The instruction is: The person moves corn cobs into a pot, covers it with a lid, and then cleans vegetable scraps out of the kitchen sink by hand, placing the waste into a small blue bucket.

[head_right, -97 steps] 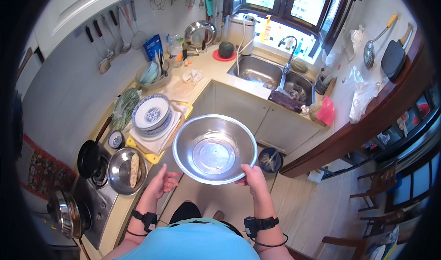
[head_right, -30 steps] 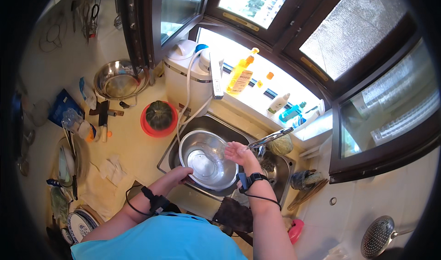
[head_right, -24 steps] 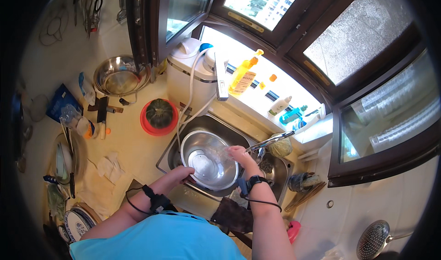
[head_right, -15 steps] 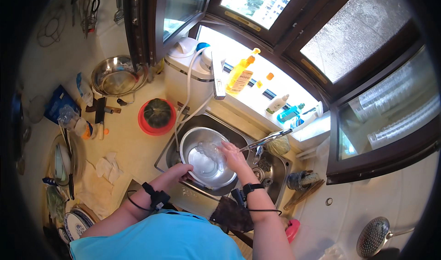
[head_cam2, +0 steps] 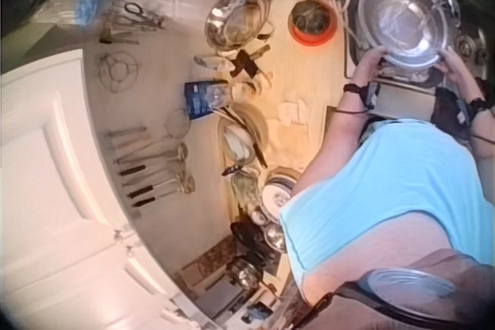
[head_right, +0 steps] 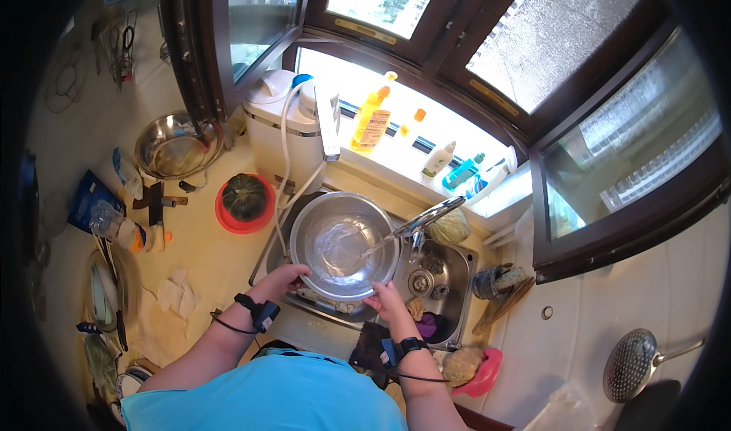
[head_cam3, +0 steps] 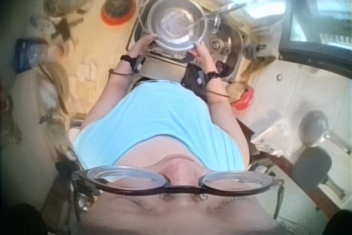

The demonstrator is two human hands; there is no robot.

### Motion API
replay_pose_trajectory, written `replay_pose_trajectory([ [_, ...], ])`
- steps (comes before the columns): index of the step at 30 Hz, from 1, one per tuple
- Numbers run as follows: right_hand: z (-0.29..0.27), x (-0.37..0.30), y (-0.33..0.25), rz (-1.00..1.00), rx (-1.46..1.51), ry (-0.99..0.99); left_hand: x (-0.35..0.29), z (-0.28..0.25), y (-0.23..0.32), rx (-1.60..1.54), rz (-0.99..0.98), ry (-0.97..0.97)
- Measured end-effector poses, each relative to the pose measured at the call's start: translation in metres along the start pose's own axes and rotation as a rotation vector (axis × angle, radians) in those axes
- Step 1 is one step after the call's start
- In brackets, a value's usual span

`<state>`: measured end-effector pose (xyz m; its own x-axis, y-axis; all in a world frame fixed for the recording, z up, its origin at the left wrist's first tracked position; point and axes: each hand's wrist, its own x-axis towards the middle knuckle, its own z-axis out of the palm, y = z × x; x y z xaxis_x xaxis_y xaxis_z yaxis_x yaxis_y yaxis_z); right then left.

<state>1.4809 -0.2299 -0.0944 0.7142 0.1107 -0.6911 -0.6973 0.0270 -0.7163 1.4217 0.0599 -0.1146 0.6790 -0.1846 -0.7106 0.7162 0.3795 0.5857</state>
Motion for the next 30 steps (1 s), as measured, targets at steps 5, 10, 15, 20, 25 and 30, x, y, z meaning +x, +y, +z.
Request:
replay_pose_trajectory([
  [5,-0.014,0.002,0.003,0.108,0.050,-0.067,0.026,-0.019,0.002,0.115,-0.003,-0.222],
  [10,0.010,-0.029,-0.015,-0.107,-0.156,0.162,0.083,-0.001,0.004,0.563,0.504,0.983],
  [15,-0.003,-0.033,-0.016,-0.206,-0.377,0.220,0.102,0.089,0.044,0.218,0.198,0.162],
  [20,0.007,-0.050,-0.033,-0.173,-0.504,0.247,0.124,0.127,0.052,-0.085,0.041,-0.104],
  [25,-0.014,-0.040,-0.023,-0.210,-0.663,0.301,0.154,0.155,0.052,-0.269,0.002,-0.175],
  [30,-0.019,-0.040,-0.026,-0.125,-0.422,0.204,0.171,0.158,0.053,-0.210,0.034,-0.174],
])
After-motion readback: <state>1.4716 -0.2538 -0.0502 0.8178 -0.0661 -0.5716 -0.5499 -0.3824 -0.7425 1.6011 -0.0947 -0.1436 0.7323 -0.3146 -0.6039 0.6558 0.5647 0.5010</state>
